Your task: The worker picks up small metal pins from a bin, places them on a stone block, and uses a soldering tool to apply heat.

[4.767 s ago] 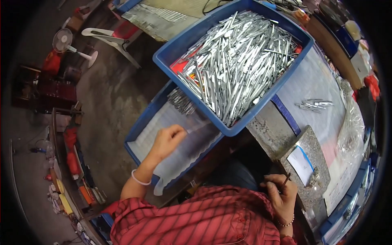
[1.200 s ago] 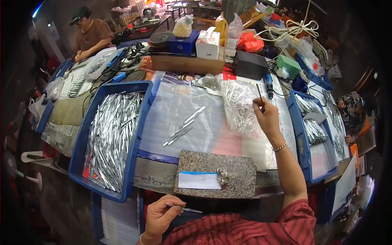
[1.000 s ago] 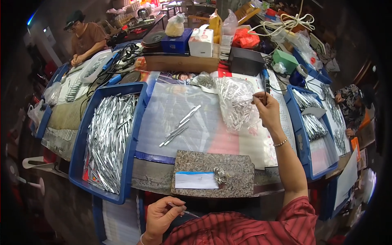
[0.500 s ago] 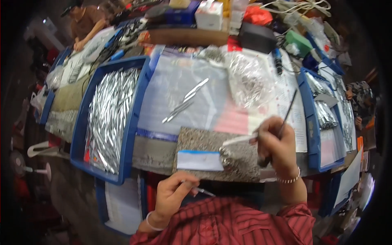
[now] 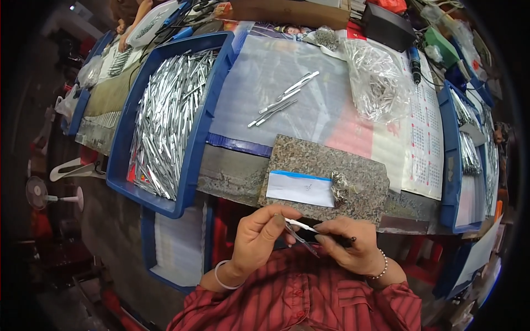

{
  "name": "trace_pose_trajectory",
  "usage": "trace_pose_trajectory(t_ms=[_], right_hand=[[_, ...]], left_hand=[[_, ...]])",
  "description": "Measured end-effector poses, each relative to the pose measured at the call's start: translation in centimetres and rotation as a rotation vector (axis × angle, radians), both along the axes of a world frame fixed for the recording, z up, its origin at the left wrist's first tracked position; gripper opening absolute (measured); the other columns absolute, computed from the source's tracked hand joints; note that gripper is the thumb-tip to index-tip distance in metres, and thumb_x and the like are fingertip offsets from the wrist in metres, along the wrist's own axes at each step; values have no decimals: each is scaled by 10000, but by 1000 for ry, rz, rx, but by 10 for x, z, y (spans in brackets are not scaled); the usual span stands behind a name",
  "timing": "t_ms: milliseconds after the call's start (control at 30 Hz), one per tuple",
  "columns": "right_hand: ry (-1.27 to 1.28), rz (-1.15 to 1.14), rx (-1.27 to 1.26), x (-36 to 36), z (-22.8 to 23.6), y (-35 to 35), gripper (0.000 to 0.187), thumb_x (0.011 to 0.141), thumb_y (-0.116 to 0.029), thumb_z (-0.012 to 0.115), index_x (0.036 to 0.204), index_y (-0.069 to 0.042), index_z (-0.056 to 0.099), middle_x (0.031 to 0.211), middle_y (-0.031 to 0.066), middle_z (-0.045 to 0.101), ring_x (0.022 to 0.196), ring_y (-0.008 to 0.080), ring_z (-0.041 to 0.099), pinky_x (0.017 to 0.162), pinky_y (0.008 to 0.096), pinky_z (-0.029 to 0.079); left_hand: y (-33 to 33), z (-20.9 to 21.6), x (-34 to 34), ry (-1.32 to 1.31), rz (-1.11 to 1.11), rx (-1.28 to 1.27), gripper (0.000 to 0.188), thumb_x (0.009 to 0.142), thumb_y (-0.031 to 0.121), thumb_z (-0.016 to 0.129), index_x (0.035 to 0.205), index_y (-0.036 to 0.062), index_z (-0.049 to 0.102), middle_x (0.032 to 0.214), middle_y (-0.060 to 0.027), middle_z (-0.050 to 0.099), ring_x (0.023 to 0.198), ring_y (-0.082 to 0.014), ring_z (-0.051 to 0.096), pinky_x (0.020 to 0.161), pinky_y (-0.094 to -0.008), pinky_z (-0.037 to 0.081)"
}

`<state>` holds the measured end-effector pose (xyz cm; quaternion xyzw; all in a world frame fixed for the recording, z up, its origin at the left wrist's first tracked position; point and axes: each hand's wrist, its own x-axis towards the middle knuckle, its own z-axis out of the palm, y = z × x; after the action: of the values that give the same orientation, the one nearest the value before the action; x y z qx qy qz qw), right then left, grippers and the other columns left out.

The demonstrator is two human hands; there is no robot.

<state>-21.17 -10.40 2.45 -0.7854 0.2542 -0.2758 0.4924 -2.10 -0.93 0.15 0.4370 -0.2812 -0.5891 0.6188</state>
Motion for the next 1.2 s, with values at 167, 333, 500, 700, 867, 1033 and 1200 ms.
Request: trace_pose_trajectory(t_ms=[167,333,500,700,867,1033,1200], right_hand=[[-23,9,-87,4,2,3,237,787,5,693,1019,-33,665,730,93,635,563,192,626,484,295,473],[-50,27,-86,8,2,6,256,787,5,684,1042,-11,662,722,90,646,538,190,618,472,284,472],[-40,30,-96,10,2,7,268,783,8,682,1049,-5,660,720,90,646,537,188,618,472,278,473],[-33,43,-126,9,-3,9,317,735,16,695,1050,6,658,651,59,580,509,178,585,445,283,448],[-8,128,-285,12,-5,17,334,752,-39,710,1072,33,648,589,40,488,475,180,536,417,312,423],[-63,76,-246,17,-23,32,341,719,-43,704,1049,27,658,606,27,479,471,148,526,405,290,421],[75,110,-513,13,-21,26,320,711,-78,694,1021,1,672,614,7,457,489,116,516,398,273,394]], left_hand=[[-2,-1,0,107,60,14,354,1041,269,435,1148,-36,579,860,-54,622,708,-85,590,640,-214,489],[-2,-2,1,155,45,3,339,1040,257,436,1143,-37,571,872,-57,607,705,-94,591,631,-221,493],[-3,-4,2,172,53,-1,336,1040,253,438,1141,-40,567,904,-63,599,706,-99,592,628,-222,493],[-2,-4,0,165,45,-21,331,1036,254,447,1134,-34,577,910,-61,595,706,-96,588,620,-217,491],[0,-4,-1,49,71,1,309,1029,263,467,1096,-14,587,873,-44,593,689,-71,565,617,-200,472],[2,-6,-1,-11,66,-16,297,1026,263,474,1041,-8,594,860,-40,597,695,-63,563,625,-195,465],[4,-12,7,-4,36,-7,252,1019,216,496,1024,-12,604,864,-46,611,733,-77,597,656,-204,483]])
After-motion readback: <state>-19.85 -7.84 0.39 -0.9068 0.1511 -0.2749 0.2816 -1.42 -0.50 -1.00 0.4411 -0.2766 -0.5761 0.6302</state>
